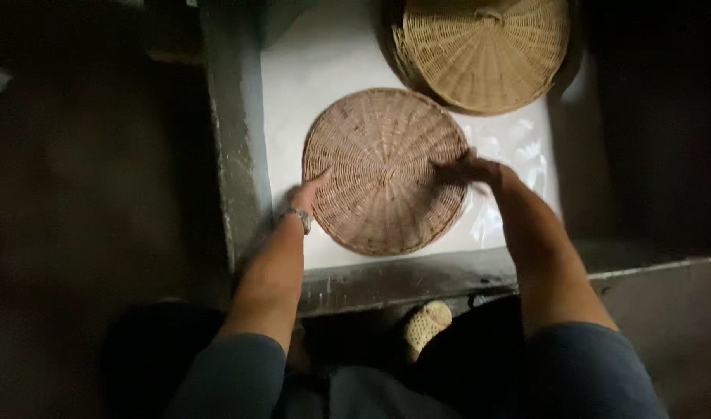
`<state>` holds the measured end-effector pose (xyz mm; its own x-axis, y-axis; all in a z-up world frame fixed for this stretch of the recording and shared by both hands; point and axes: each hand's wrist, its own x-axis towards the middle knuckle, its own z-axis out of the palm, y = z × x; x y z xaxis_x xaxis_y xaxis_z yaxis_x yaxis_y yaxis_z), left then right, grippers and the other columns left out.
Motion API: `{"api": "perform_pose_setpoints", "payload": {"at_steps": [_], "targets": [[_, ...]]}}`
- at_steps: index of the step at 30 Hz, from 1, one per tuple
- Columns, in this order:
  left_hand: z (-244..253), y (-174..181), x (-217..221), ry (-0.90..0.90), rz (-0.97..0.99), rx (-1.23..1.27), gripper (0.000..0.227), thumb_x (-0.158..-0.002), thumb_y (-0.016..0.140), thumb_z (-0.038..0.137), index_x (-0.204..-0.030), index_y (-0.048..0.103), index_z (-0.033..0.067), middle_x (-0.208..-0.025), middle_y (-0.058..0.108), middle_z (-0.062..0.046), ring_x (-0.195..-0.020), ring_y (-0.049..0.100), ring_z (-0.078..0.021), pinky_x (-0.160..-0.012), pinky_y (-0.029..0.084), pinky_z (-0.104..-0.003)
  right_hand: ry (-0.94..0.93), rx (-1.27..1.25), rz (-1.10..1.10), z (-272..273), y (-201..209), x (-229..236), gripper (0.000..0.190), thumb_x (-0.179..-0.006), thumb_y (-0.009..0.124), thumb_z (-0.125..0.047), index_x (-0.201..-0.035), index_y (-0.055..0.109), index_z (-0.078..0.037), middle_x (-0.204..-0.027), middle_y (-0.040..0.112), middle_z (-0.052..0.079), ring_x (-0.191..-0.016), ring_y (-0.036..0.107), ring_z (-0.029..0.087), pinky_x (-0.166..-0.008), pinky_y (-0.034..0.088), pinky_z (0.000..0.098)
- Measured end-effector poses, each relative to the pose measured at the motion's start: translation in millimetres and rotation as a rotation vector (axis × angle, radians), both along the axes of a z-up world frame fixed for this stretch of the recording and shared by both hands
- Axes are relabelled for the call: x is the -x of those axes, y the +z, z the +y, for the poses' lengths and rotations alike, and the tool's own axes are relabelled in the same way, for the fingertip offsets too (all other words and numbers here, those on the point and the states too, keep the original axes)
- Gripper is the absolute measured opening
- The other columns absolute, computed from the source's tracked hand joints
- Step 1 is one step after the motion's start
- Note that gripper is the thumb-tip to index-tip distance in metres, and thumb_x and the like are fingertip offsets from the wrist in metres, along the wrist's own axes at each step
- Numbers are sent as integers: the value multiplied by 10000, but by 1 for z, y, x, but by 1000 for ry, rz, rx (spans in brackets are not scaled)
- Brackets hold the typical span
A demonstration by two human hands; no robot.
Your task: The person carries a stack of woven baskets to a sink, then washes them one by one by hand in soapy water. The person scrubs the baskets, rinses them, and places them on a drying rack.
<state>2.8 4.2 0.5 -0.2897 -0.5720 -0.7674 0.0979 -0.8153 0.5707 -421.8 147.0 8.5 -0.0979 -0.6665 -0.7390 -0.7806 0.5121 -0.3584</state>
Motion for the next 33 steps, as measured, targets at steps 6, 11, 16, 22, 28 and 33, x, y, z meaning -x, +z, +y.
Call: {"api": "perform_pose_setpoints", "payload": {"at_steps": [6, 11, 16, 22, 28, 33], "targets": [[-4, -24, -1, -70, 12, 33, 653, -755, 861, 230, -1321, 664, -30, -1304, 710, -165, -1154, 688, -311, -990, 556, -440, -117, 33, -25, 0, -46, -10, 540, -1096, 444, -457, -1480, 555, -95, -1431, 658, 151, -1123, 691, 277, -958, 585, 390], [-12, 3, -5, -306, 56, 138, 704, -819, 782, 370, -1426, 581, 73, -1492, 560, -82, -1356, 523, -241, -1135, 406, -423, -207, 39, -49, 8, -36, -12, 565, -1092, 446, -465, -1483, 561, -74, -1433, 652, 168, -1160, 675, 293, -993, 557, 392], [-33, 51, -18, -532, -156, 209, 695, -898, 701, 440, -1523, 614, 149, -1592, 448, -20, -1425, 331, -186, -1181, 179, -401, -270, -75, -211, 27, -11, -34, 591, -1087, 448, -472, -1487, 567, -53, -1434, 646, 184, -1197, 659, 309, -1027, 528, 395], [-41, 77, -6, -192, 219, 118, 497, -837, 828, 192, -1237, 693, -72, -1208, 732, -188, -1046, 726, -299, -898, 599, -422, -339, -97, -286, 25, 30, -69, 622, -1082, 450, -480, -1491, 574, -27, -1436, 639, 204, -1242, 639, 329, -1069, 494, 398], [-32, 78, 89, -82, -14, 314, 434, -869, 652, 247, -1160, 640, -75, -957, 707, -160, -762, 666, -226, -672, 588, -409, -598, 302, -89, 18, 73, -114, 654, -1077, 453, -489, -1495, 580, -2, -1438, 632, 223, -1286, 620, 348, -1111, 461, 401], [-12, 151, 175, -404, -588, 856, 874, -733, 767, 23, -1444, 291, -150, -1417, 442, -384, -1334, 429, -475, -1137, 299, -457, -833, 622, -348, 48, 192, -167, 681, -1073, 455, -496, -1498, 586, 20, -1439, 627, 240, -1323, 604, 364, -1146, 432, 403]]}}
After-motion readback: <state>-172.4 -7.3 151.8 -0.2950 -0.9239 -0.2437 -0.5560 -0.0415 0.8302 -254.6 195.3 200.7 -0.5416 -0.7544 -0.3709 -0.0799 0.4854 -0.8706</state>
